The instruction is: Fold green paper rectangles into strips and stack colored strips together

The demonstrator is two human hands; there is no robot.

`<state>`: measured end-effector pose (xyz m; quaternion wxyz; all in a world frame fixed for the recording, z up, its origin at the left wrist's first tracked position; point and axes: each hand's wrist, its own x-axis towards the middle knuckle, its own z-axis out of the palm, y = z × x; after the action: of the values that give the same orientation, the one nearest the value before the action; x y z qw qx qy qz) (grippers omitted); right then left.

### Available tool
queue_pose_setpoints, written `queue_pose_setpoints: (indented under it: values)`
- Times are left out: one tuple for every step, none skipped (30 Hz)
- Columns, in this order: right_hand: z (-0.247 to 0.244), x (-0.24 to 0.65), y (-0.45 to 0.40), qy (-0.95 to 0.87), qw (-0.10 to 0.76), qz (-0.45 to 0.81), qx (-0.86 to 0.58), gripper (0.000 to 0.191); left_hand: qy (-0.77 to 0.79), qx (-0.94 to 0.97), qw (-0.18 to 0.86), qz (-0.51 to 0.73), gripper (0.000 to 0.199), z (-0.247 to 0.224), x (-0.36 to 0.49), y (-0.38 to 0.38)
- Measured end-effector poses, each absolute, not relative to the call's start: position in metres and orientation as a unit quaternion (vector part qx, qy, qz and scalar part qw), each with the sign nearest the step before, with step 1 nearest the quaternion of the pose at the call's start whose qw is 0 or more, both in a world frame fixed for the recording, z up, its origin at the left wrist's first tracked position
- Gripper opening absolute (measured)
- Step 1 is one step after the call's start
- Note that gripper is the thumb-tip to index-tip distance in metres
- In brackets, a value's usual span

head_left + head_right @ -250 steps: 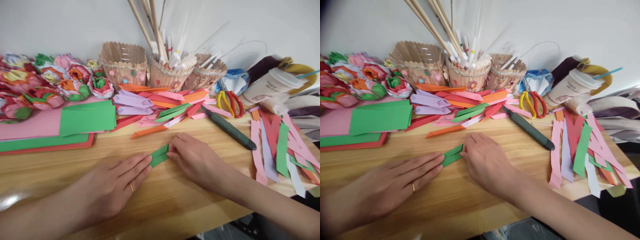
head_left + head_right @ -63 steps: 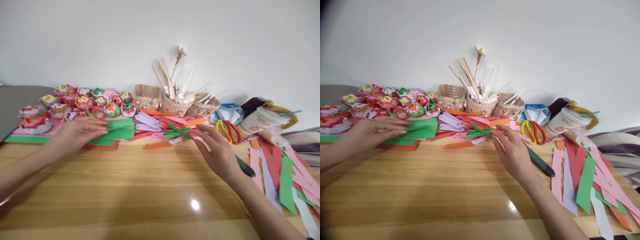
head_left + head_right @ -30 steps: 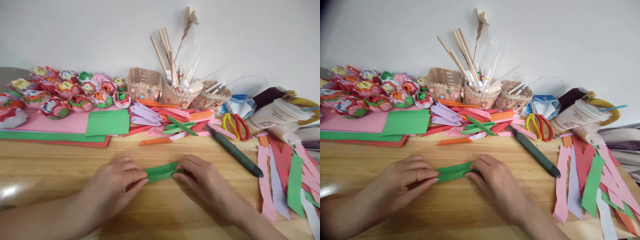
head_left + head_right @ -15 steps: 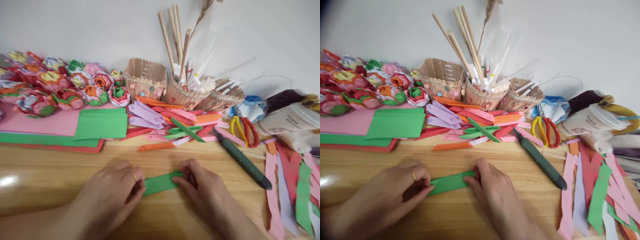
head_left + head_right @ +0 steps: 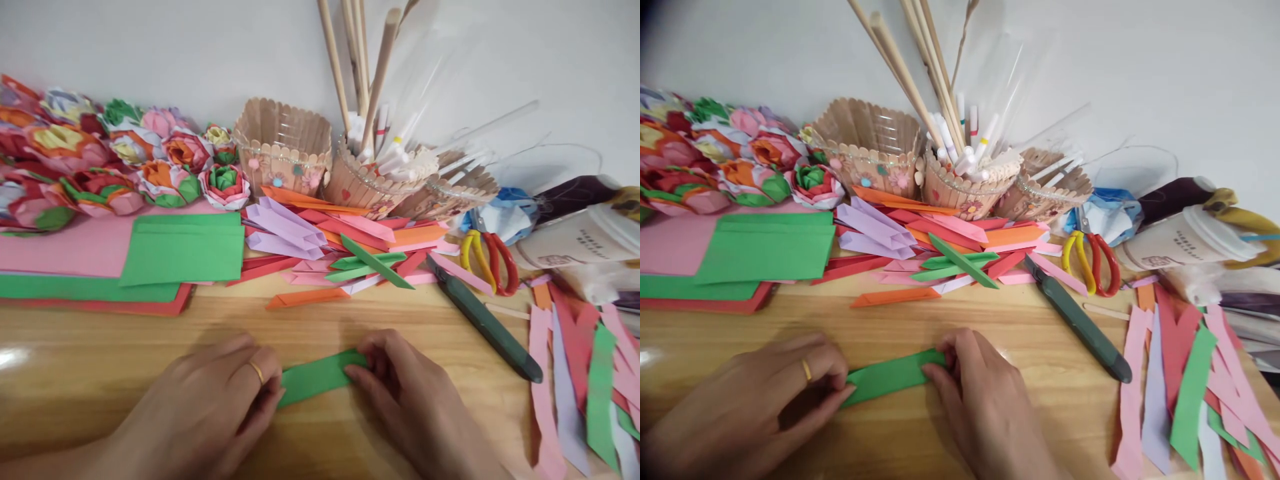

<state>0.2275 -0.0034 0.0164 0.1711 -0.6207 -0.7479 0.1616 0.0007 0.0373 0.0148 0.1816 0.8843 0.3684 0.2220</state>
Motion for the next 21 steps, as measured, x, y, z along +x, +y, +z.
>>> queue_pose_setpoints:
  values:
    - [0.0158, 0.2268, -0.0035, -0.745, 0.173, 0.156, -0.625, 0.004, 0.369, 0.885, 0.180, 0.221, 0.024, 0.0146, 0.0006, 0.0372]
    - [0.0153, 0.2261, -0.0033, -0.743, 0.173, 0.151, -0.629, 0.005, 0.369, 0.885, 0.181, 0.219, 0.024, 0.0145, 0.0005, 0.0372]
    - [0.0149, 0.2256, -0.0029, -0.741, 0.173, 0.146, -0.633, 0.006, 0.368, 0.885, 0.181, 0.219, 0.024, 0.0146, 0.0004, 0.0374]
    - [0.0147, 0.2251, -0.0024, -0.740, 0.171, 0.144, -0.634, 0.007, 0.369, 0.885, 0.181, 0.219, 0.024, 0.0148, 0.0004, 0.0376]
    - [0.0147, 0.2248, -0.0017, -0.740, 0.170, 0.141, -0.635, 0.008, 0.368, 0.885, 0.181, 0.221, 0.024, 0.0150, 0.0004, 0.0380]
    - [0.0148, 0.2247, -0.0010, -0.740, 0.167, 0.139, -0.636, 0.008, 0.367, 0.885, 0.180, 0.221, 0.023, 0.0153, 0.0006, 0.0383]
    - [0.0151, 0.2246, -0.0001, -0.741, 0.166, 0.138, -0.636, 0.009, 0.366, 0.886, 0.178, 0.221, 0.023, 0.0156, 0.0007, 0.0386]
    - [0.0154, 0.2247, 0.0007, -0.742, 0.164, 0.138, -0.635, 0.010, 0.363, 0.888, 0.177, 0.220, 0.023, 0.0160, 0.0009, 0.0389]
    - [0.0157, 0.2247, 0.0016, -0.742, 0.161, 0.139, -0.636, 0.011, 0.361, 0.890, 0.176, 0.216, 0.023, 0.0162, 0.0012, 0.0392]
    - [0.0161, 0.2247, 0.0024, -0.742, 0.159, 0.140, -0.636, 0.012, 0.358, 0.891, 0.176, 0.214, 0.023, 0.0165, 0.0014, 0.0393]
    - [0.0164, 0.2247, 0.0031, -0.742, 0.157, 0.143, -0.636, 0.012, 0.357, 0.892, 0.176, 0.214, 0.023, 0.0166, 0.0016, 0.0394]
    - [0.0167, 0.2246, 0.0036, -0.742, 0.156, 0.146, -0.636, 0.013, 0.356, 0.892, 0.176, 0.215, 0.023, 0.0166, 0.0019, 0.0394]
    - [0.0168, 0.2245, 0.0039, -0.742, 0.156, 0.149, -0.635, 0.012, 0.355, 0.892, 0.176, 0.218, 0.023, 0.0164, 0.0021, 0.0393]
    - [0.0168, 0.2243, 0.0040, -0.742, 0.157, 0.150, -0.635, 0.012, 0.355, 0.891, 0.176, 0.220, 0.023, 0.0162, 0.0023, 0.0391]
    - [0.0165, 0.2240, 0.0037, -0.742, 0.157, 0.151, -0.634, 0.012, 0.359, 0.889, 0.176, 0.223, 0.024, 0.0160, 0.0024, 0.0389]
    - [0.0160, 0.2238, 0.0030, -0.742, 0.158, 0.151, -0.633, 0.011, 0.362, 0.887, 0.177, 0.224, 0.024, 0.0157, 0.0025, 0.0387]
    - [0.0152, 0.2236, 0.0020, -0.741, 0.159, 0.149, -0.635, 0.011, 0.364, 0.886, 0.180, 0.223, 0.024, 0.0156, 0.0026, 0.0385]
    - [0.0141, 0.2235, 0.0007, -0.739, 0.157, 0.145, -0.639, 0.011, 0.365, 0.886, 0.181, 0.223, 0.024, 0.0155, 0.0026, 0.0384]
    - [0.0129, 0.2234, -0.0006, -0.736, 0.154, 0.143, -0.643, 0.011, 0.364, 0.886, 0.181, 0.224, 0.024, 0.0155, 0.0026, 0.0383]
    - [0.0118, 0.2233, -0.0018, -0.733, 0.151, 0.140, -0.648, 0.011, 0.362, 0.887, 0.180, 0.224, 0.023, 0.0155, 0.0026, 0.0383]
    - [0.0108, 0.2233, -0.0029, -0.731, 0.148, 0.137, -0.652, 0.012, 0.358, 0.889, 0.178, 0.224, 0.023, 0.0156, 0.0026, 0.0382]
